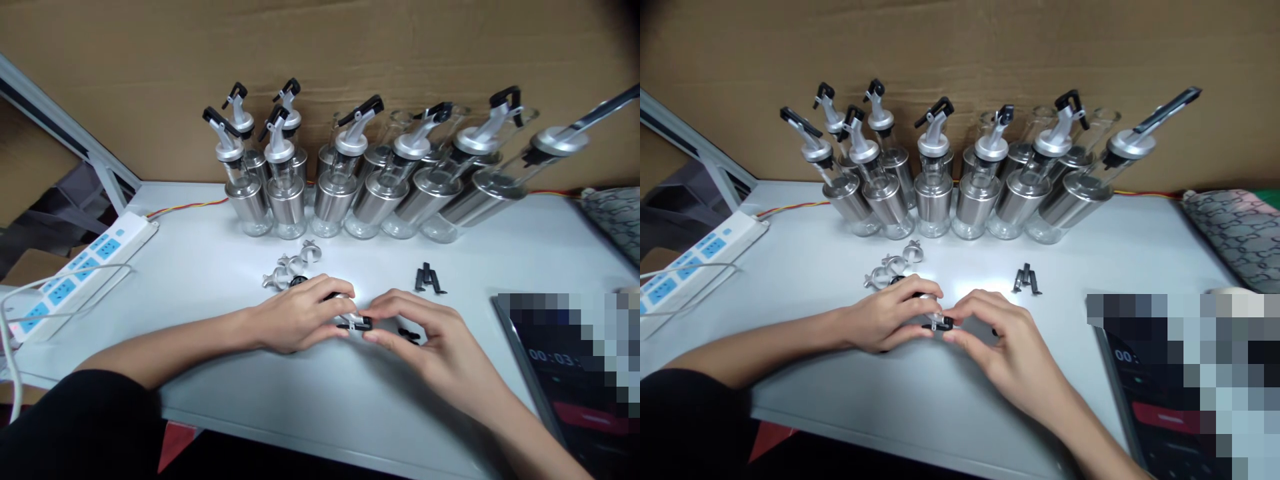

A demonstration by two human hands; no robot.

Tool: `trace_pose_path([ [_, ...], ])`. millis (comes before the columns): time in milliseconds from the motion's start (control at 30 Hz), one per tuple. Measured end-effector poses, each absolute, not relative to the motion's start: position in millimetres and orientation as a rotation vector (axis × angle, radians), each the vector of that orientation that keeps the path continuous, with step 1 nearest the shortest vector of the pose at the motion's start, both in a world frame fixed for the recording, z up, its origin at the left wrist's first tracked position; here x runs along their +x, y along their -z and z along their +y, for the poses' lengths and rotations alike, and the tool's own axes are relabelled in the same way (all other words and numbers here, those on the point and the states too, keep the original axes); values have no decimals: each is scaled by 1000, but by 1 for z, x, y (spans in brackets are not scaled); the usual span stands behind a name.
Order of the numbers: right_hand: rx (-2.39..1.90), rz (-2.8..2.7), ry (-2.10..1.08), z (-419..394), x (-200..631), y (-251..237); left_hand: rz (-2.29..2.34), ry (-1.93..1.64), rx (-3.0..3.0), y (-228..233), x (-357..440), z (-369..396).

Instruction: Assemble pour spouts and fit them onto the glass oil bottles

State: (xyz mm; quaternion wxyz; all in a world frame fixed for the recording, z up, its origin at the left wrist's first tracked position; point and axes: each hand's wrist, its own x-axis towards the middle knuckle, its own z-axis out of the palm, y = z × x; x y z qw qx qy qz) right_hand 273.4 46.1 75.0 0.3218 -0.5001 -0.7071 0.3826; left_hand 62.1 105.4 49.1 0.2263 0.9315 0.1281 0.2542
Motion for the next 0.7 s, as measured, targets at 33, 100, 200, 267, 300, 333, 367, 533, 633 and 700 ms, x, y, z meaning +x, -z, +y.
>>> trace_pose_path([
  [33, -1319, -1856, -998, 46, 273, -75, 362, -696, 2575, -49, 62, 105],
  [100, -1335, -1847, -1003, 45, 273, -76, 390, -699, 2586, -49, 62, 104],
  [200, -1367, -1802, -1029, 43, 271, -76, 426, -744, 2599, -48, 62, 104],
  [267, -1350, -1783, -1043, 42, 268, -76, 419, -768, 2614, -48, 62, 103],
  [300, -1325, -1777, -1051, 41, 267, -75, 415, -776, 2622, -47, 62, 103],
  [333, -1294, -1767, -1056, 41, 266, -75, 414, -782, 2629, -47, 62, 102],
  [367, -1264, -1750, -1059, 41, 266, -74, 418, -790, 2635, -46, 61, 102],
  [533, -1156, -1512, -1007, 42, 268, -68, 453, -910, 2681, -45, 62, 103],
  [633, -1133, -1353, -1040, 44, 272, -64, 406, -1032, 2776, -50, 61, 108],
  [700, -1138, -1271, -1086, 44, 273, -62, 367, -1261, 2773, -58, 58, 118],
])
